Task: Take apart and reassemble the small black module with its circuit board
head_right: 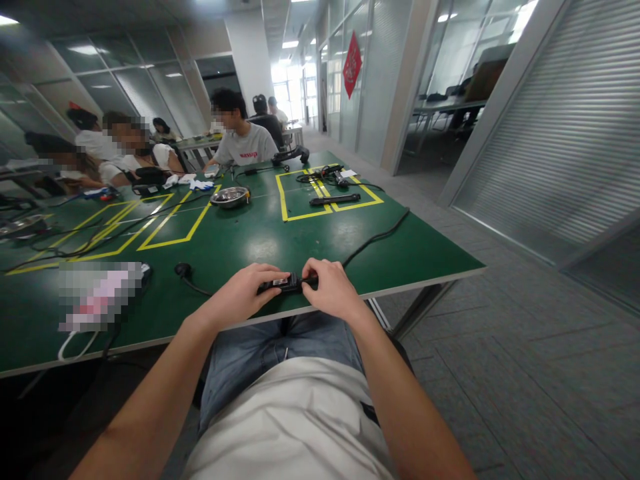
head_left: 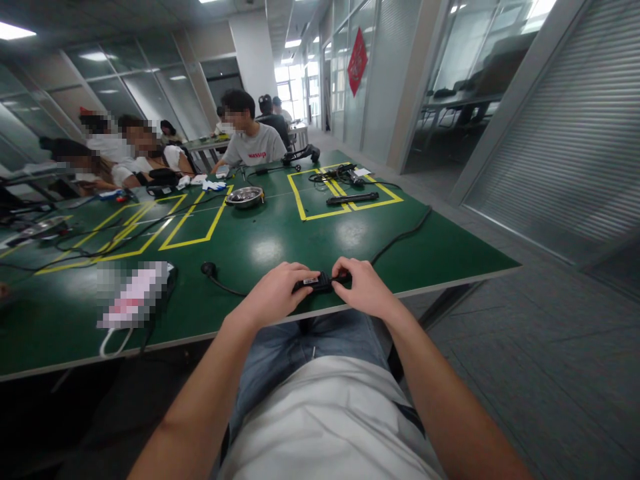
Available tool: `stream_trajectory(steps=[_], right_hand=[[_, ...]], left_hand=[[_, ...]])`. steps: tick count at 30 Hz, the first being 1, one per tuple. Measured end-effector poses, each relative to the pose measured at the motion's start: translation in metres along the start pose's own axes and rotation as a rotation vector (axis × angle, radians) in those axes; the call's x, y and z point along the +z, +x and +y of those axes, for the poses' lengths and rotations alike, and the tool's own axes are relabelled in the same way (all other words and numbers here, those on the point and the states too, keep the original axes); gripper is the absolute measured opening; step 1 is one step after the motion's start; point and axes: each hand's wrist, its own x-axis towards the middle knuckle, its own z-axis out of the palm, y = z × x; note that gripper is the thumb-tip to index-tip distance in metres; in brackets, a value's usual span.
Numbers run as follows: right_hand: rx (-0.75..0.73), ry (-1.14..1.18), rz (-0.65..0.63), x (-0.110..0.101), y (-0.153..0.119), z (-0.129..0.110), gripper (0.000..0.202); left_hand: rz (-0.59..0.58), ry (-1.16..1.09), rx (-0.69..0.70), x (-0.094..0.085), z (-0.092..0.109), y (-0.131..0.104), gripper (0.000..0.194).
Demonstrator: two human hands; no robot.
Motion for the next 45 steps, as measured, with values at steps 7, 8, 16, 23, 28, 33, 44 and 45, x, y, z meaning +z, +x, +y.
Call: stream_trajectory(steps=[7,8,16,23,28,33,44,45], right_hand=[[0.005,-0.009,-0.014,-0.002,-0.001,-0.002,0.012],[0.008,-0.01,-0.019,-0.002,-0.001,-0.002,0.013],[0.016,0.019,-0.029,-0.003,0.0,-0.003,0.015],[0.024,0.004,-0.039,-0.003,0.001,-0.002,0.011],[-0.012,0.0,-0.058,-0.003,-0.001,-0.001,0.006],[-0.043,-0.017,-0.079,-0.003,-0.002,-0.003,0.007],[-0.065,-0.055,-0.075,-0.003,-0.004,-0.001,0.014],[-0.07,-0.058,-0.078,-0.003,-0.003,0.0,0.015]], left_hand=[[-0.019,0.124,-0.031,0.002,0.01,0.0,0.035],[-0.029,0.161,-0.028,0.001,0.013,-0.001,0.036],[0.021,-0.016,-0.011,0.007,0.0,-0.001,0.035],[0.174,-0.236,-0.235,0.006,-0.016,0.013,0.031],[0.228,-0.073,-0.293,0.015,-0.022,0.013,0.018],[0.345,-0.007,-0.231,0.019,-0.012,-0.011,0.018],[0.166,0.15,-0.272,0.022,-0.003,-0.028,0.04],[0.161,0.169,-0.277,0.022,-0.002,-0.028,0.04]])
